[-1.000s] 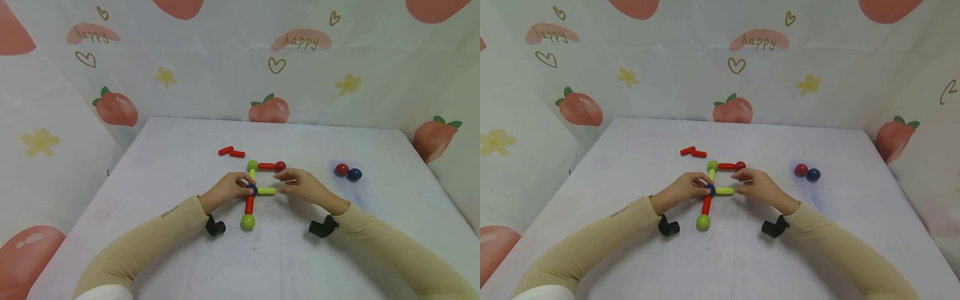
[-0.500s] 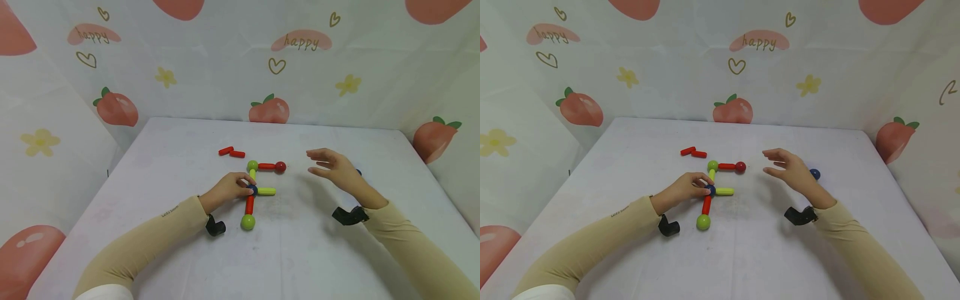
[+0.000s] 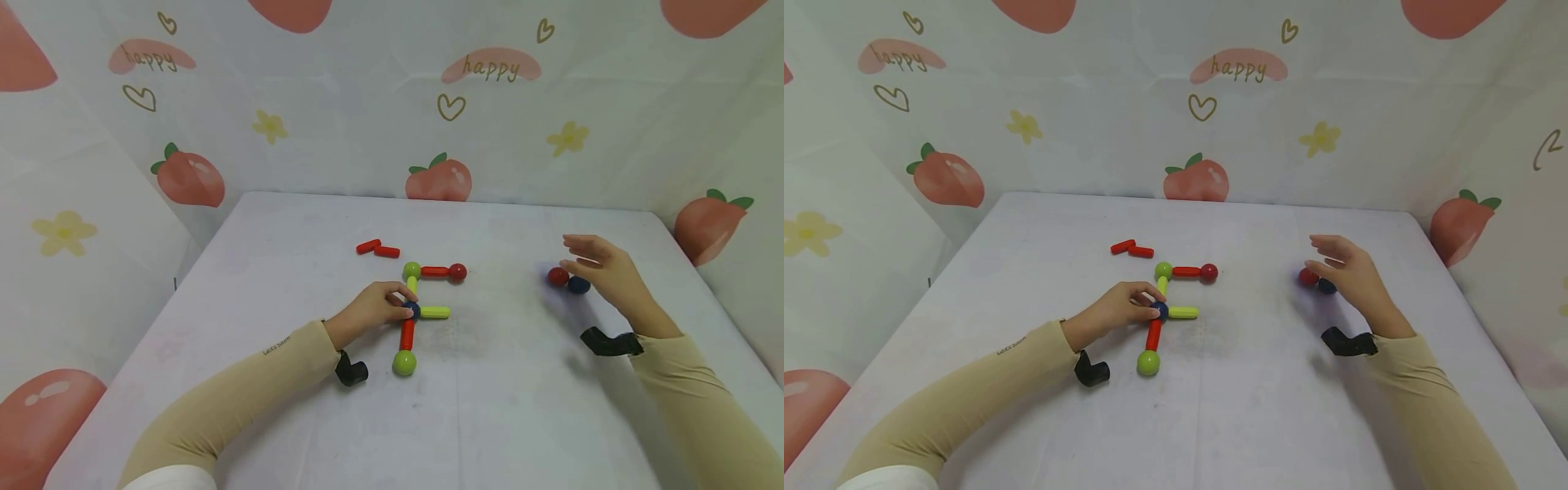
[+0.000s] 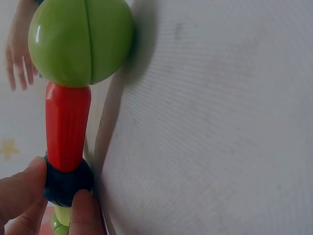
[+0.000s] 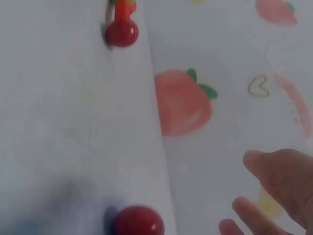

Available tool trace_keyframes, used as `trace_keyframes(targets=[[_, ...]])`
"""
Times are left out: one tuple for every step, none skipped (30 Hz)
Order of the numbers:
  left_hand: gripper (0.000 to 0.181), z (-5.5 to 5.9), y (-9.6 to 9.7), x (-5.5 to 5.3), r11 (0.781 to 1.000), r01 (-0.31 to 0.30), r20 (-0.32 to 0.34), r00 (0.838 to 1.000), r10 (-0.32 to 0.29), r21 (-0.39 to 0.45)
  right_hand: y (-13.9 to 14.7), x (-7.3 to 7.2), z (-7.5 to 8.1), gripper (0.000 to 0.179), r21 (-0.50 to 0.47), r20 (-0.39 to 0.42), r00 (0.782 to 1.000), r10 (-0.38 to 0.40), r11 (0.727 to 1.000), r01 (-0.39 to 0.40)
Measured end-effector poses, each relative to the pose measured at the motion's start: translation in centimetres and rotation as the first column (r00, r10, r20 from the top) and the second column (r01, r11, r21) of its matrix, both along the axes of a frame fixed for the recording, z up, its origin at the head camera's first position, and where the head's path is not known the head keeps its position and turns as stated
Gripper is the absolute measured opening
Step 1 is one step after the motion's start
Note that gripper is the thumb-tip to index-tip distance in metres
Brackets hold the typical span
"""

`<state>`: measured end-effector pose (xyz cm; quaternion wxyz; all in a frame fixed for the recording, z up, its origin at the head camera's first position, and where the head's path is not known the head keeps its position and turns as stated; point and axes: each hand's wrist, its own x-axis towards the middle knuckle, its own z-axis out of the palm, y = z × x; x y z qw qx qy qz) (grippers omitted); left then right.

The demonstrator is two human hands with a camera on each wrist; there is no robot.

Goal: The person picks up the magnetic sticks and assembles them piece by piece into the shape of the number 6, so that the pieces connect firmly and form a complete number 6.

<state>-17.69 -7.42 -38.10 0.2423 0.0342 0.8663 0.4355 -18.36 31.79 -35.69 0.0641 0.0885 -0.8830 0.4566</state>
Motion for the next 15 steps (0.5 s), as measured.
trace_keyframes(targets=[[0.023, 0.0, 0.0, 0.0, 1.0, 0.002, -0.001, 1.0, -0.002, 0.0, 0.4, 0.0, -0.2, 0.043, 0.013, 0.001, 1.0, -0.01, 1.0, 0.01], [0.023, 0.0, 0.0, 0.0, 1.0, 0.003, -0.003, 1.0, -0.003, -0.001, 0.8, 0.0, -0.3, 0.044, 0.035, 0.01, 1.0, -0.024, 0.999, 0.023], [0.023, 0.0, 0.0, 0.0, 1.0, 0.005, -0.004, 1.0, -0.005, 0.0, 1.1, 0.0, -0.4, 0.047, 0.062, 0.024, 0.999, -0.035, 0.998, 0.033], [0.023, 0.0, 0.0, 0.0, 1.0, 0.006, -0.003, 1.0, -0.006, 0.002, 1.4, 0.0, -0.5, 0.049, 0.096, 0.044, 0.998, -0.05, 0.994, 0.045], [0.023, 0.0, 0.0, 0.0, 1.0, 0.006, -0.003, 1.0, -0.006, 0.003, 1.6, 0.0, -0.5, 0.052, 0.121, 0.071, 0.995, -0.063, 0.991, 0.054], [0.023, 0.0, 0.0, 0.0, 1.0, 0.005, -0.002, 1.0, -0.005, 0.006, 1.9, 0.0, -0.6, 0.055, 0.139, 0.1, 0.992, -0.073, 0.989, 0.059], [0.022, 0.0, 0.0, 0.0, 1.0, 0.004, 0.001, 1.0, -0.004, 0.009, 2.0, 0.1, -0.7, 0.057, 0.152, 0.13, 0.988, -0.08, 0.987, 0.06], [0.022, 0.0, 0.0, 0.0, 1.0, 0.003, 0.003, 1.0, -0.003, 0.011, 2.2, 0.1, -0.8, 0.059, 0.163, 0.157, 0.984, -0.084, 0.985, 0.058], [0.022, 0.0, 0.0, 0.0, 1.0, 0.002, 0.005, 1.0, -0.002, 0.013, 2.3, 0.1, -0.9, 0.06, 0.165, 0.178, 0.98, -0.084, 0.985, 0.055], [0.022, 0.0, 0.0, 0.0, 1.0, 0.0, 0.006, 1.0, 0.0, 0.014, 2.5, 0.1, -1.0, 0.06, 0.17, 0.194, 0.977, -0.089, 0.984, 0.056], [0.022, 0.0, 0.1, 0.1, 1.0, -0.001, 0.007, 1.0, 0.0, 0.015, 2.6, 0.1, -1.2, 0.06, 0.167, 0.206, 0.975, -0.087, 0.985, 0.053], [0.021, 0.0, 0.1, 0.1, 1.0, -0.001, 0.007, 1.0, 0.001, 0.016, 2.7, 0.1, -1.4, 0.06, 0.168, 0.211, 0.974, -0.085, 0.985, 0.05], [0.021, 0.0, 0.1, 0.0, 1.0, 0.0, 0.006, 1.0, 0.0, 0.016, 2.9, 0.0, -1.6, 0.059, 0.171, 0.216, 0.973, -0.084, 0.984, 0.047], [0.022, 0.0, 0.0, 0.0, 1.0, 0.0, 0.004, 1.0, 0.0, 0.015, 3.0, 0.0, -1.8, 0.06, 0.172, 0.222, 0.972, -0.082, 0.984, 0.044], [0.022, -0.1, 0.0, 0.0, 1.0, 0.0, 0.002, 1.0, 0.0, 0.015, 3.1, -0.1, -2.0, 0.06, 0.173, 0.227, 0.97, -0.082, 0.984, 0.042]])
